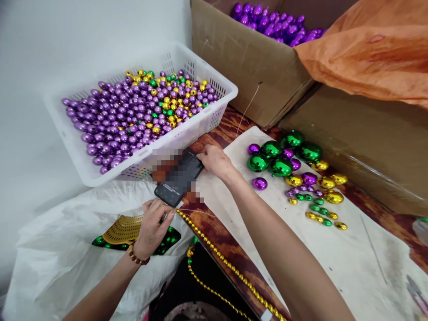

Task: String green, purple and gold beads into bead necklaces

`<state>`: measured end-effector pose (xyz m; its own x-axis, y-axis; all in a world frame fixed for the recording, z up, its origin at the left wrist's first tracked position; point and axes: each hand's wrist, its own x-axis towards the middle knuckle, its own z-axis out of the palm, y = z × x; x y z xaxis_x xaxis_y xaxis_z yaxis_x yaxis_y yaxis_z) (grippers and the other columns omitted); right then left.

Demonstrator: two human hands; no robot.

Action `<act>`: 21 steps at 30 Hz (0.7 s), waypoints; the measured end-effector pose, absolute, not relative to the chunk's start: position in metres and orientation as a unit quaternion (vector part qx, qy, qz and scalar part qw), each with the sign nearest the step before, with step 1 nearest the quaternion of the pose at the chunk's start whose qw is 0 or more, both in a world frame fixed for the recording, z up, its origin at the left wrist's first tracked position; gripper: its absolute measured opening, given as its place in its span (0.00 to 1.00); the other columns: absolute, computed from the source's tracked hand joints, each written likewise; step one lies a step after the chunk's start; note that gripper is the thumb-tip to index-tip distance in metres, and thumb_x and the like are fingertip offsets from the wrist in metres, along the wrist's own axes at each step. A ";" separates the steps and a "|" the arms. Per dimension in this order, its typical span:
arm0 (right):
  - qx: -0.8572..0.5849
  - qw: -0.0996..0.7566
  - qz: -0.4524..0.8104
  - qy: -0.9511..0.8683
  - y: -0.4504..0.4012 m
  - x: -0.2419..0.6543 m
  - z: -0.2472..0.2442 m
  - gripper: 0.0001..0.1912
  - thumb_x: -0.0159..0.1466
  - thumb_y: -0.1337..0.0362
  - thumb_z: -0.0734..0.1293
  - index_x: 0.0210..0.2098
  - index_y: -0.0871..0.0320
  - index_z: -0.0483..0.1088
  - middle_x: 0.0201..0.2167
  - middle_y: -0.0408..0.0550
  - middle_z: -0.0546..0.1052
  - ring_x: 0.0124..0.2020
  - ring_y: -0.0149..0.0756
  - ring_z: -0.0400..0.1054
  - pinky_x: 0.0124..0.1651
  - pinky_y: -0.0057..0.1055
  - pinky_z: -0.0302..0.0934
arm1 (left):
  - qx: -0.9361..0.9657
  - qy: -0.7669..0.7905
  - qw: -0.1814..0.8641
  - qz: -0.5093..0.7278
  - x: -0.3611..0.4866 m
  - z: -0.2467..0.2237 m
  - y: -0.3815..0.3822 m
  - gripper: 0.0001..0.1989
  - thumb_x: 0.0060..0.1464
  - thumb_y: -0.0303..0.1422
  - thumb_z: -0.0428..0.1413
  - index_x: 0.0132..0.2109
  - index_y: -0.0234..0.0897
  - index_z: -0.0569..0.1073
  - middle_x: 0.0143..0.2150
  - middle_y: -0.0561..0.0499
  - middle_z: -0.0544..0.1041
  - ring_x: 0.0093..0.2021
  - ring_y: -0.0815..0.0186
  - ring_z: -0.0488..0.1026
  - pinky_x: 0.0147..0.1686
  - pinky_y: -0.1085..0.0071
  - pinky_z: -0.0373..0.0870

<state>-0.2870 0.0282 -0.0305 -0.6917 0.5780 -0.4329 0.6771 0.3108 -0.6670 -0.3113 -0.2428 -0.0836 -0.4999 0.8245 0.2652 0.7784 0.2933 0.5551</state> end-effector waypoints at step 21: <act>0.413 -0.041 -0.558 0.719 0.062 -0.271 -0.043 0.11 0.70 0.69 0.61 0.31 0.60 0.69 0.17 0.40 0.68 0.18 0.29 0.63 0.23 0.24 0.55 | 0.531 0.793 -0.023 0.296 -0.319 -0.076 -0.230 0.06 0.66 0.30 0.53 0.38 0.39 0.73 0.31 0.52 0.71 0.35 0.62 0.68 0.46 0.59 0.58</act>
